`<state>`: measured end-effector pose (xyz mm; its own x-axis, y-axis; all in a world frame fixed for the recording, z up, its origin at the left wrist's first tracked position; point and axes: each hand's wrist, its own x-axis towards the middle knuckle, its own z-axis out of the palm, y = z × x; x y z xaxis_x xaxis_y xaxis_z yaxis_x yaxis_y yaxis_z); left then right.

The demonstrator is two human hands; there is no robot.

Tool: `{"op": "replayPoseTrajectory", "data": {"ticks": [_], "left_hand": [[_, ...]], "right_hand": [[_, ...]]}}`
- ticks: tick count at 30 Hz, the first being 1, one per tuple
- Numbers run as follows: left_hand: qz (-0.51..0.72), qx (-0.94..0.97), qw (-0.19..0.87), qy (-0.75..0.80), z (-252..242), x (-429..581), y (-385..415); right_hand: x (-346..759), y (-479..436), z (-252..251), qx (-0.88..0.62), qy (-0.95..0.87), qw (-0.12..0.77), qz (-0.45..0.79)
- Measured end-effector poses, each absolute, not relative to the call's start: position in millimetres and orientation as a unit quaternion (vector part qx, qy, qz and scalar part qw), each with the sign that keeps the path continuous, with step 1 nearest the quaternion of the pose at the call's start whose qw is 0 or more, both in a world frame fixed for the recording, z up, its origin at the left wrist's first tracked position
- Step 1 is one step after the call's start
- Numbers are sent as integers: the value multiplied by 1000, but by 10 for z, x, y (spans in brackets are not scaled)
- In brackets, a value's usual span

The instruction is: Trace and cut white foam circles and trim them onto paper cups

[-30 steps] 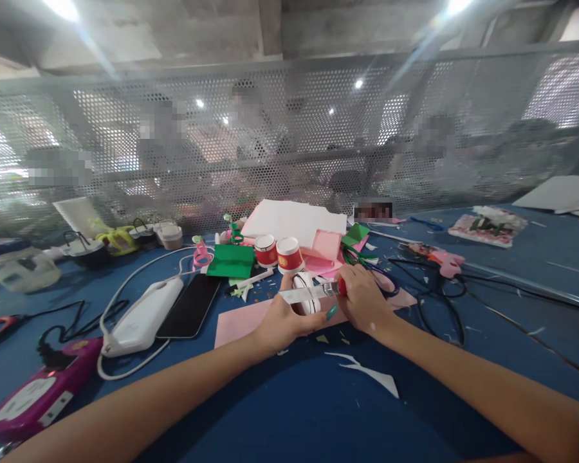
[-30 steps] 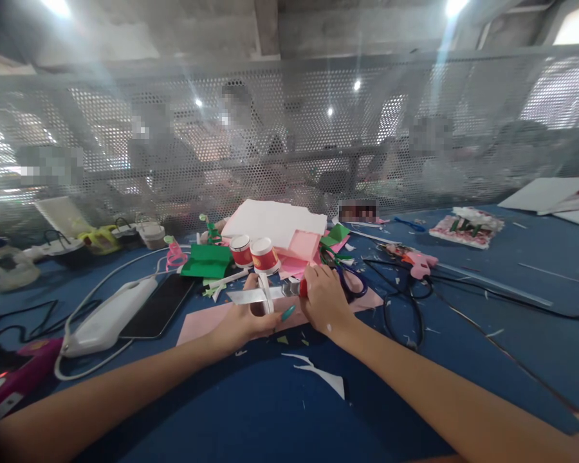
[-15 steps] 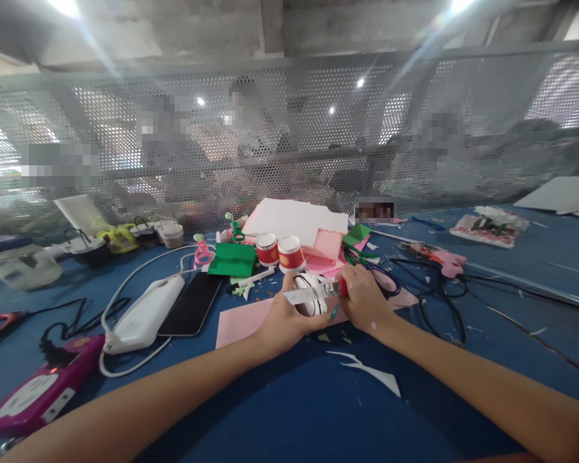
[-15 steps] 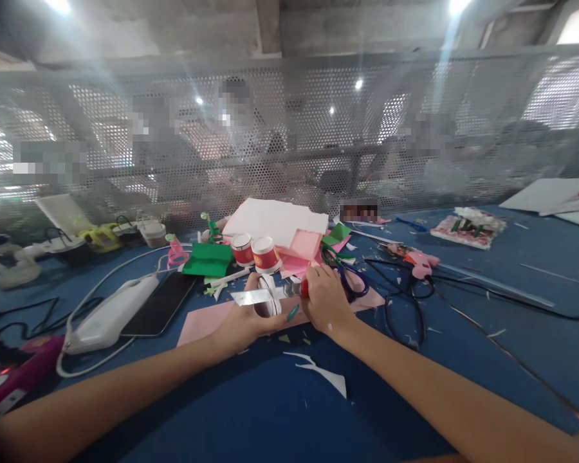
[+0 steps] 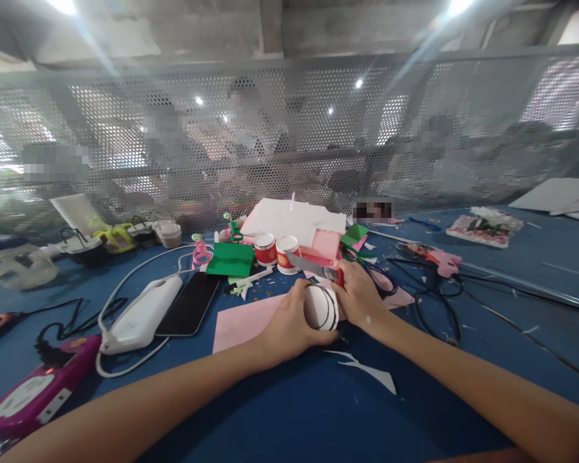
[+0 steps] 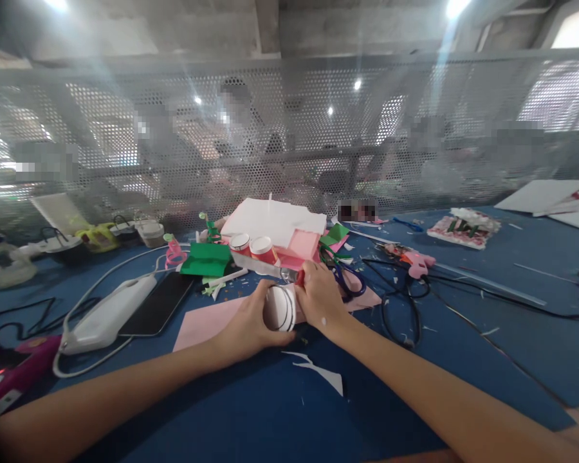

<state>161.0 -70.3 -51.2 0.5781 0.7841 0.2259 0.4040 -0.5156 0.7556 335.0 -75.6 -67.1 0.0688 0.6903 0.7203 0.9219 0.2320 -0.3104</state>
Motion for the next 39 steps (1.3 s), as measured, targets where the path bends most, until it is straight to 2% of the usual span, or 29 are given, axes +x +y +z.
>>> {"op": "replayPoseTrajectory", "data": {"ticks": [8, 13, 18, 39], "left_hand": [[337, 775, 372, 383, -552, 1587, -622], [361, 737, 476, 317, -602, 1615, -585], [377, 695, 529, 309, -628, 1624, -579], [369, 724, 505, 292, -480, 1604, -678]], "right_hand": [[3550, -682, -666, -607, -668, 403, -148], [3676, -608, -707, -562, -705, 404, -156], [3700, -585, -776, -520, -740, 380, -194], [3646, -660, -791, -495, -773, 362, -160]]}}
